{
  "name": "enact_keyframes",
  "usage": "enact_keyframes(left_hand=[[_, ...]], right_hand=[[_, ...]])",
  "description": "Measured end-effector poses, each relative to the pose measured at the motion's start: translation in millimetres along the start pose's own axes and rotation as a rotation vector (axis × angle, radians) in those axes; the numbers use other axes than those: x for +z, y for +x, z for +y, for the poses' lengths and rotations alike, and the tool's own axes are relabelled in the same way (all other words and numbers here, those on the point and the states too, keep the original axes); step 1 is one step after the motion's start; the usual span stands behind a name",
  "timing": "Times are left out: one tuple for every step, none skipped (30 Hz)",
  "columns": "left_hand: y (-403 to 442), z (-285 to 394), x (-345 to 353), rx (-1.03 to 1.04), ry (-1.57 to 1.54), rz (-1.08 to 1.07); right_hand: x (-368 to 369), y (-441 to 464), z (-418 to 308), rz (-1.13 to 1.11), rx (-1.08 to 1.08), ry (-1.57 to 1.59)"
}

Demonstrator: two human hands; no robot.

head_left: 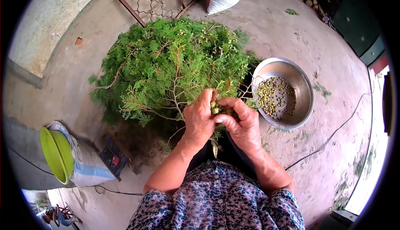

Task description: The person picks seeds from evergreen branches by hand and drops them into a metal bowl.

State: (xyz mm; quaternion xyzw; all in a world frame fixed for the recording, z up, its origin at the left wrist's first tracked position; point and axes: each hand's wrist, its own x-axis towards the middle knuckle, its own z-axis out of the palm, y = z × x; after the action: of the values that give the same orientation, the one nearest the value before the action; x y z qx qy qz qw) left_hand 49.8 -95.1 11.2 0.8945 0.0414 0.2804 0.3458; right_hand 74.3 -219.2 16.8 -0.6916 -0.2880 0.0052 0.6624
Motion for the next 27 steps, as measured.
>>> enact_keyframes(left_hand=[[0.2,-1.4,1.0,0.002,0.000,-0.003],[0.3,-3.7,2.7,-0.003,0.010,-0.006],[0.4,-4.6,3.5,-0.008,0.019,-0.007],[1.5,-0.3,2.3,-0.016,0.073,-0.027],[1.3,-1.0,4.4,-0.016,0.073,-0.026],[1.3,-3.0,7.3,0.015,0.080,0.015],[2.0,-4.0,9.2,0.047,0.087,0.056],[3.0,-4.2,8.8,0.057,0.076,0.065],[4.0,-2.7,8.2,0.057,0.074,0.065],[5.1,-0.3,6.9,0.014,0.026,0.032],[5.8,0.8,6.1,-0.030,-0.022,0.000],[4.0,-4.5,9.0,-0.035,-0.057,-0.034],[3.9,-6.1,13.2,-0.063,-0.147,-0.020],[3.8,-4.8,16.3,-0.104,-0.222,-0.022],[5.5,-1.0,16.2,-0.145,-0.297,-0.024],[7.2,0.5,14.6,-0.240,-0.342,-0.111],[7.3,0.7,15.8,-0.237,-0.343,-0.109],[6.6,0.3,18.3,-0.269,-0.352,-0.130],[5.3,-0.7,21.2,-0.303,-0.362,-0.153],[4.5,-2.6,23.8,-0.268,-0.392,-0.154],[4.8,-2.6,23.7,-0.269,-0.393,-0.156],[5.6,-2.4,23.5,-0.233,-0.412,-0.112],[7.0,-2.2,22.8,-0.197,-0.432,-0.068],[9.5,-2.8,18.8,-0.184,-0.401,-0.097],[8.3,-7.4,20.8,-0.150,-0.346,-0.081],[7.5,-7.5,21.9,-0.105,-0.316,-0.031],[7.1,-7.1,22.5,-0.060,-0.287,0.020]], right_hand=[[3.1,1.4,3.3,0.035,-0.132,-0.093],[3.3,2.4,-2.1,0.046,-0.168,-0.177],[2.5,3.3,-7.5,0.056,-0.205,-0.262],[2.6,3.9,-6.7,0.055,-0.206,-0.262],[3.2,4.2,-4.7,0.090,-0.219,-0.287],[3.5,4.1,-3.5,0.125,-0.231,-0.312],[4.7,3.6,-3.8,0.124,-0.232,-0.314],[7.2,2.5,-4.6,0.153,-0.238,-0.310],[8.9,1.3,-5.0,0.181,-0.243,-0.308],[10.3,-0.2,-2.0,0.198,-0.250,-0.306],[10.3,-2.7,2.2,0.199,-0.250,-0.306],[9.4,-4.4,4.3,0.168,-0.049,-0.099],[9.2,-4.0,3.1,0.134,0.151,0.109],[5.8,-3.7,-2.7,0.124,0.341,0.335],[4.5,-2.2,3.2,0.144,0.471,0.633],[2.9,-3.1,8.3,0.136,0.510,0.813],[0.6,-3.4,11.0,0.127,0.546,0.992],[-1.7,-4.1,10.4,0.136,0.599,1.058],[-3.3,-5.2,12.2,0.136,0.600,1.056],[-4.1,-6.3,15.7,0.102,0.585,1.132],[-4.8,-7.2,18.6,0.069,0.569,1.208],[-5.9,-7.3,20.6,0.058,0.589,1.274],[-7.1,-7.1,18.9,0.061,0.588,1.274],[-8.7,-6.7,15.3,0.051,0.562,1.255],[-10.0,-6.4,12.8,0.041,0.535,1.237],[-10.3,-6.0,11.7,0.037,0.492,1.230],[-11.6,-5.0,12.1,0.039,0.489,1.229]])
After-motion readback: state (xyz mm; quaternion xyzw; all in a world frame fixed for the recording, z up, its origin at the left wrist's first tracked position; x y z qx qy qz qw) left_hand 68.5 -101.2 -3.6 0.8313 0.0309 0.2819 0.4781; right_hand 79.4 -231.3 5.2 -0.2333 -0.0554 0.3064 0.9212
